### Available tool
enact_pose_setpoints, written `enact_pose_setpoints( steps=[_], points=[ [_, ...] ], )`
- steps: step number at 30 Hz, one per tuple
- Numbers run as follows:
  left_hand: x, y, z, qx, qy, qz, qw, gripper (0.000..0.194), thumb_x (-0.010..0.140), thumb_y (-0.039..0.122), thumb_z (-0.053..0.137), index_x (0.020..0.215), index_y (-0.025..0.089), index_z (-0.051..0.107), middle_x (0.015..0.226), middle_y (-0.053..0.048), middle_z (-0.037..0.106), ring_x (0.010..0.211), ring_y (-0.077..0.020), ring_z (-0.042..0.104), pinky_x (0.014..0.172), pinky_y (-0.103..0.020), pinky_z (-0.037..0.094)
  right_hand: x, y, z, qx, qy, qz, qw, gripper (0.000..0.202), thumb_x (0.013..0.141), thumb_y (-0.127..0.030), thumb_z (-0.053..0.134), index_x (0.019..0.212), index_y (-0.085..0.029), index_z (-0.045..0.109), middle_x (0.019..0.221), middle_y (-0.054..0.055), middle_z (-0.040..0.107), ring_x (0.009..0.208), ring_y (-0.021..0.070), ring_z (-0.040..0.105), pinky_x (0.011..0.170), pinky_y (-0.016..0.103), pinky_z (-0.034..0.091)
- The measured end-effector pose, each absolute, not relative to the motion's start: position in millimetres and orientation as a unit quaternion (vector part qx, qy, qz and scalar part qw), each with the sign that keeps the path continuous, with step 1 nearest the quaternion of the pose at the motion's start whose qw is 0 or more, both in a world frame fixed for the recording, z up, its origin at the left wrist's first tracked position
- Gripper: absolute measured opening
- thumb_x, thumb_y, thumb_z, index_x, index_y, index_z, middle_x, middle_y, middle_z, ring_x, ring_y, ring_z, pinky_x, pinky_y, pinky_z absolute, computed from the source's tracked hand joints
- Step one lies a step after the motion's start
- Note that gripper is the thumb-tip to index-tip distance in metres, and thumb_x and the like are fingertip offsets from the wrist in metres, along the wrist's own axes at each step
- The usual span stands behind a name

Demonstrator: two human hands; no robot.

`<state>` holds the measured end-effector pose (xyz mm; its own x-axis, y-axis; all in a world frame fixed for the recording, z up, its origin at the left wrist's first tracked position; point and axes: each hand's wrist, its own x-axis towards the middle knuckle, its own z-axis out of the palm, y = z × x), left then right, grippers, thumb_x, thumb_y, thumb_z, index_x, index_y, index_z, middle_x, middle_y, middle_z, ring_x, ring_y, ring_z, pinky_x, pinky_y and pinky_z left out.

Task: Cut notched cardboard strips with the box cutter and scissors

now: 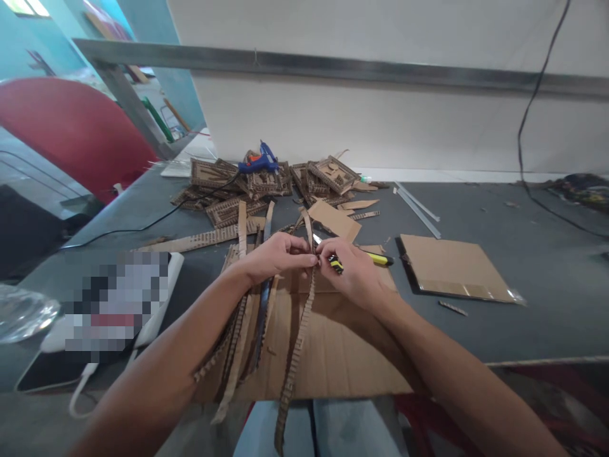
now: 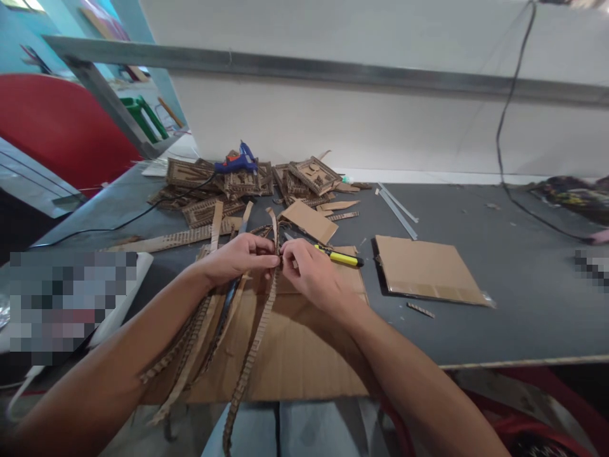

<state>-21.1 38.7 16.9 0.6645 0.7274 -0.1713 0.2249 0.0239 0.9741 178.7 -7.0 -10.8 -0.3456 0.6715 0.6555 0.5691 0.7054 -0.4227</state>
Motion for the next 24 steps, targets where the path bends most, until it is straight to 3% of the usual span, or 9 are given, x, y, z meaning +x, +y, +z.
enact_pose_setpoints(
  steps=[8,13,16,19,24],
  points=[
    [-32.0,46.0,12.7,0.674,0.320,0.148,0.649,0.034,0.080,0.047,0.075,0.084,0.014,0.072,0.073,-0.003,0.072,0.065,-0.0123,0.066,0.067,-0.022,0.051,182.0,-8.3,-4.5,-0.393,-0.783,0.180,0.447,0.006,0.088,-0.018,0.058,0.087,-0.023,0.056,0.086,0.003,0.071,0.073,0.0155,0.067,0.068,0.027,0.054],
    [-32.0,46.9,10.2,0.675,0.309,0.155,0.652,0.038,0.080,0.050,0.074,0.088,0.013,0.073,0.078,-0.005,0.072,0.067,-0.0131,0.066,0.069,-0.024,0.053,184.5,-4.5,-6.7,-0.379,-0.795,0.157,0.447,0.007,0.088,-0.024,0.068,0.094,-0.022,0.066,0.090,0.005,0.072,0.078,0.0174,0.069,0.073,0.030,0.056],
    [-29.4,44.8,13.3,0.683,0.314,0.155,0.641,0.040,0.083,0.052,0.070,0.084,0.012,0.073,0.075,-0.005,0.072,0.066,-0.0126,0.066,0.067,-0.022,0.052,184.1,-3.8,-7.0,-0.373,-0.800,0.132,0.451,0.006,0.091,-0.021,0.064,0.091,-0.023,0.070,0.095,0.006,0.073,0.085,0.0184,0.070,0.078,0.032,0.056],
    [-26.0,42.4,14.5,0.677,0.325,0.175,0.636,0.038,0.083,0.050,0.072,0.075,0.013,0.069,0.070,-0.004,0.072,0.064,-0.0118,0.066,0.065,-0.021,0.051,181.2,-5.4,-6.5,-0.375,-0.795,0.114,0.463,0.011,0.091,-0.017,0.062,0.086,-0.023,0.069,0.093,0.005,0.073,0.083,0.0173,0.070,0.075,0.031,0.056],
    [-23.0,39.7,15.6,0.645,0.330,0.167,0.669,0.033,0.084,0.045,0.072,0.079,0.013,0.069,0.066,-0.003,0.071,0.061,-0.0113,0.066,0.063,-0.020,0.052,178.0,-8.5,-3.1,-0.368,-0.797,0.093,0.470,0.012,0.086,-0.013,0.061,0.079,-0.022,0.064,0.091,0.005,0.073,0.079,0.0160,0.069,0.068,0.027,0.055]
  ],
)
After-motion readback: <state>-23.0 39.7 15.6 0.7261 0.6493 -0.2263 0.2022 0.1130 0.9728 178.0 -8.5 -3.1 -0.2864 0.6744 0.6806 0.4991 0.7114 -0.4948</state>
